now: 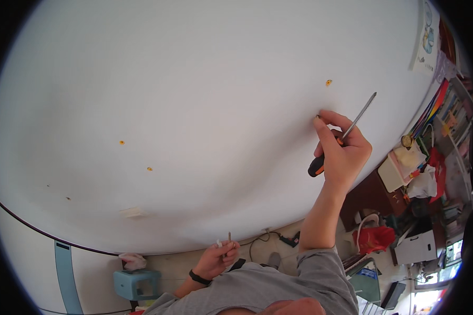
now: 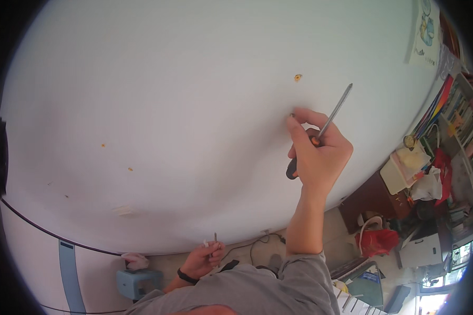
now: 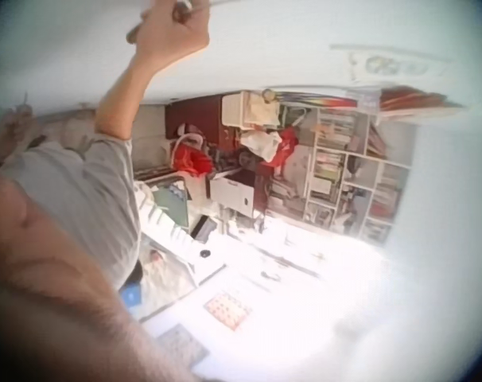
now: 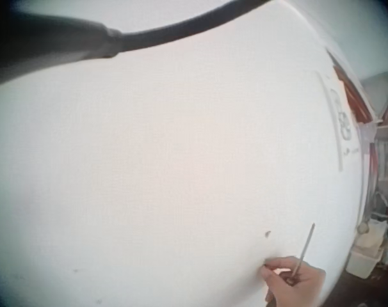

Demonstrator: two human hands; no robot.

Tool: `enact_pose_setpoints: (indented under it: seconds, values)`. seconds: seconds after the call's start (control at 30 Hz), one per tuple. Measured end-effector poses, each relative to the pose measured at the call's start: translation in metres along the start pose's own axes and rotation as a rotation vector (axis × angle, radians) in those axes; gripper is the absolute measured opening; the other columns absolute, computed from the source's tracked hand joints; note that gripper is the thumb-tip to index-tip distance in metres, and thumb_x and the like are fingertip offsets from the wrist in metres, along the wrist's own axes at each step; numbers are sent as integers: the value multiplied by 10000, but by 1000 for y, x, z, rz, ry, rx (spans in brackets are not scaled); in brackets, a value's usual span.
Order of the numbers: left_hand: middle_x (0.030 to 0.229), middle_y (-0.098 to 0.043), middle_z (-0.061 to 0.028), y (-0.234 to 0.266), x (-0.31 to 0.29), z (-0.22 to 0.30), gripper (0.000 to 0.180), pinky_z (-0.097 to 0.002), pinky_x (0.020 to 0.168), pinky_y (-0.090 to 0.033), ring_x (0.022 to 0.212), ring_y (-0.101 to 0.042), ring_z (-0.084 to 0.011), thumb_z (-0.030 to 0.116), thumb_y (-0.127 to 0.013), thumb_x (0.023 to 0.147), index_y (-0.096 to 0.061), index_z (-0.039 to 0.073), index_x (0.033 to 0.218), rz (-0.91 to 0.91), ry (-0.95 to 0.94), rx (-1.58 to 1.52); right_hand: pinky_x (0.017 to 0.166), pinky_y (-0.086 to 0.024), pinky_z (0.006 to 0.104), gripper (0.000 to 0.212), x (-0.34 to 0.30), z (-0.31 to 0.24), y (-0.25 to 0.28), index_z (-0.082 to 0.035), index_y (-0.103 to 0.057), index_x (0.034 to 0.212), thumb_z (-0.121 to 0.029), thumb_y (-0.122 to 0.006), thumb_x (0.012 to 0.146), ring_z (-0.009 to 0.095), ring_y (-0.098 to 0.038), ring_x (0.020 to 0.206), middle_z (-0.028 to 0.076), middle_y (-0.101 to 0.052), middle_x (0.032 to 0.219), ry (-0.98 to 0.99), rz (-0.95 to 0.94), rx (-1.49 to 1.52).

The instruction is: The person inserts yellow plastic wall plugs into pre-drilled holes in the ceiling and then uses a screwdriver to screw them in until flush. The person repeats this process for several holes across the ceiling.

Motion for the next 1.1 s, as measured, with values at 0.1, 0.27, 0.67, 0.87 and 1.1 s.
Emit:
enact_pose_setpoints:
  seconds: [0.1,0.27,0.67,0.87,1.1]
  values:
    - [788,-471,16,1,3,5,227,-212,568,-347,662,-408,-74,187,-546,1068,-625,-18,1125,10,22,12,435,-343,211,96,6,11,6,24,-747,896,24,-777,806,78,-536,464,34,-678,713,24,-45,-17]
    - [791,-472,20,3,10,10,233,-210,569,-346,660,-403,-70,192,-550,1068,-626,-20,1126,1,46,37,443,-360,224,75,15,23,7,30,-735,875,56,-763,811,105,-546,469,71,-675,737,117,-91,128]
    - [824,-490,19,-1,24,22,223,-213,587,-351,678,-415,-67,198,-550,1069,-605,-12,1122,-16,107,94,421,-406,218,58,21,29,8,44,-717,877,85,-736,842,143,-620,516,94,-660,757,106,-181,204]
    - [823,-493,19,0,27,26,216,-215,585,-349,675,-413,-67,184,-559,1060,-609,-17,1119,-23,93,106,412,-400,201,59,27,34,10,44,-721,891,81,-740,849,157,-654,555,106,-664,769,148,-224,203]
    - [820,-497,17,1,28,30,212,-213,578,-345,672,-414,-64,180,-568,1054,-612,-18,1115,-24,72,113,417,-409,203,75,24,33,5,51,-710,901,100,-719,846,178,-666,570,116,-652,764,208,-221,216]
Point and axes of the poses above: each hand's wrist, its own x-axis towards the middle knuckle, its own y-axis out of the back of the hand, z = x × y, the point moved 1 cm from there along x, towards the middle knuckle
